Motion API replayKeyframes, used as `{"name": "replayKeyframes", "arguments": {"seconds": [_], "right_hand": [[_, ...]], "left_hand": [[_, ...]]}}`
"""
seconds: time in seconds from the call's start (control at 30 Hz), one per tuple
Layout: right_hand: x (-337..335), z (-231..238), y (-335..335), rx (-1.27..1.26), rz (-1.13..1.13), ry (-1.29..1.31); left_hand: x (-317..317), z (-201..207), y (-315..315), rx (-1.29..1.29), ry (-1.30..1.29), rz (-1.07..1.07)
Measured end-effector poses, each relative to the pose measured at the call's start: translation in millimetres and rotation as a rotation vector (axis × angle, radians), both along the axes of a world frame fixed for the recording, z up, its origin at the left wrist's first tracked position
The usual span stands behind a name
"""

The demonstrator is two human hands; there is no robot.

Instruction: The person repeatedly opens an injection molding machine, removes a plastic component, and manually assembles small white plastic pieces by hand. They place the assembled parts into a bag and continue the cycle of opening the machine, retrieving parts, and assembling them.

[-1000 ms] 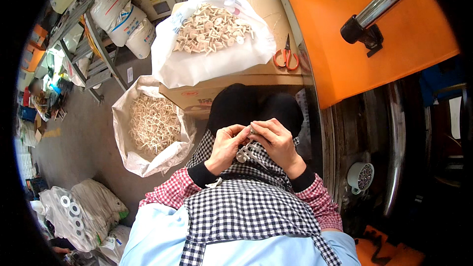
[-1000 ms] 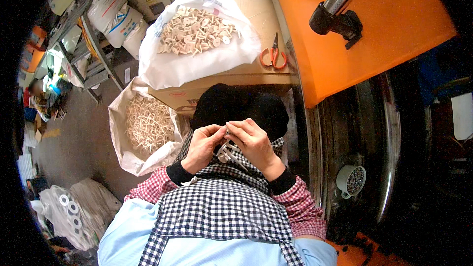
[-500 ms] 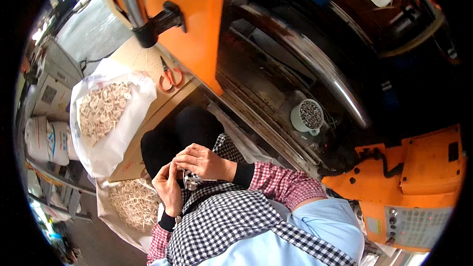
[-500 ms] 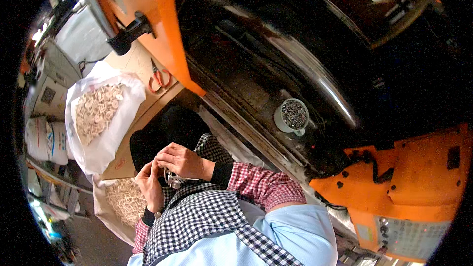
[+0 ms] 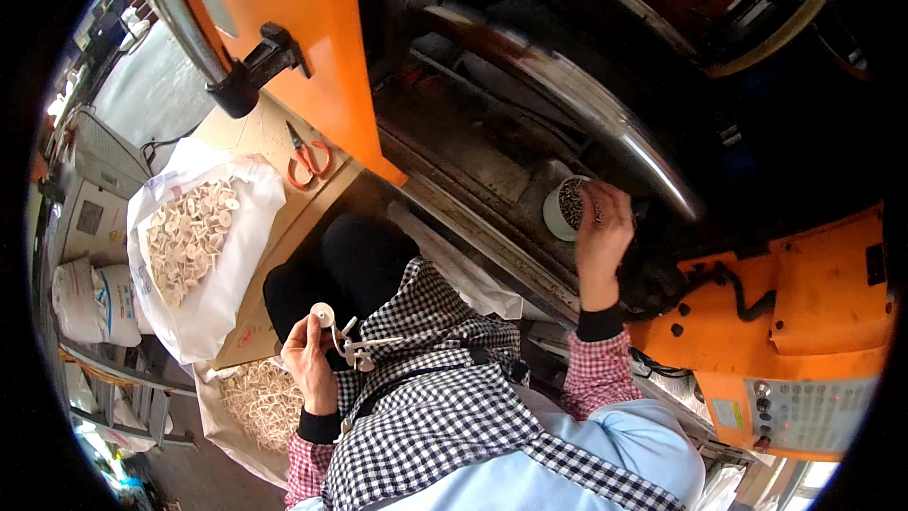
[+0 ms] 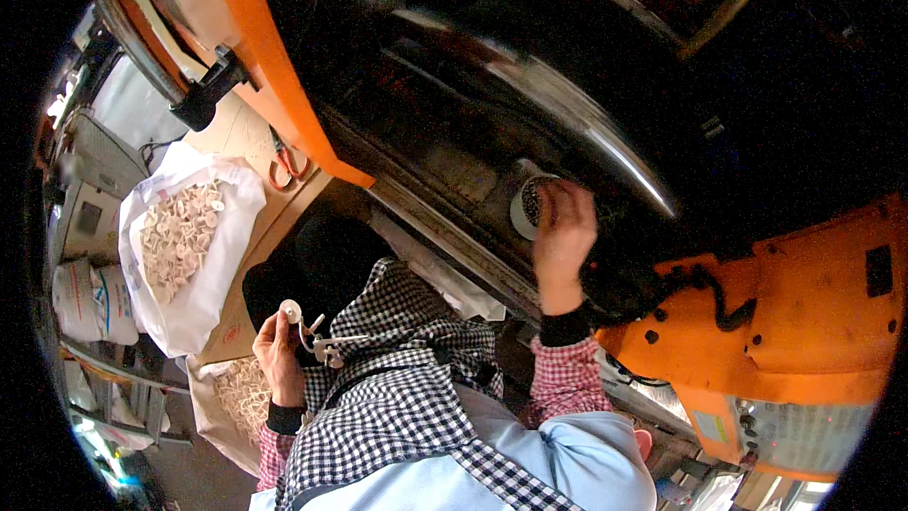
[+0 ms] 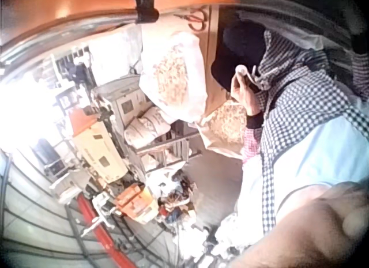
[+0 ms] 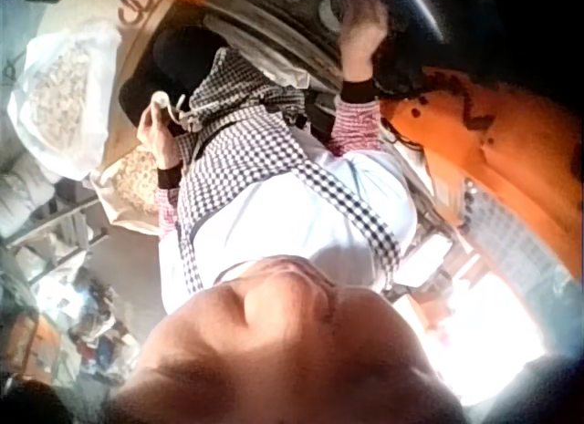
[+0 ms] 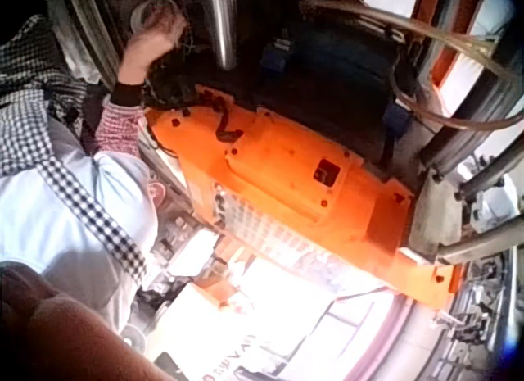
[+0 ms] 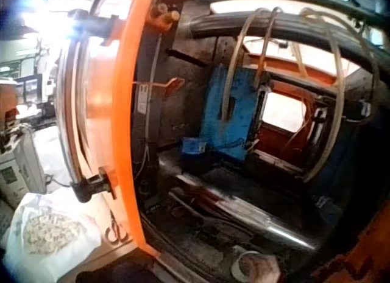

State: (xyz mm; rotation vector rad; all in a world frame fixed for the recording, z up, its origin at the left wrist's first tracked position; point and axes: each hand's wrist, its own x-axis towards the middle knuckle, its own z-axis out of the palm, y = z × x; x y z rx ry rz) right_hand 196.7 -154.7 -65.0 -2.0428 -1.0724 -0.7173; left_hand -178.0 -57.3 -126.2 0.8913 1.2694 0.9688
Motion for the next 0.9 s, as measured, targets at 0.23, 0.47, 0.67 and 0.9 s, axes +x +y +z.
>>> {"name": "replayKeyframes", "arguments": {"seconds": [0.23, 0.47, 0.67, 0.9], "right_hand": [[-20, 23, 0, -0.098, 0.017, -0.059], [-159, 5, 80, -0.317, 1.397, 0.302], [-177, -4, 103, -0.265, 1.585, 0.098], [-188, 14, 113, -0.433, 1.564, 0.076]], "left_hand": [[1, 2, -2, 0.001, -0.015, -0.078], [7, 29, -3, -0.065, -0.169, -0.300], [-10, 34, -8, 0.057, -0.195, -0.339], [-30, 40, -20, 0.092, -0.151, -0.494]]}}
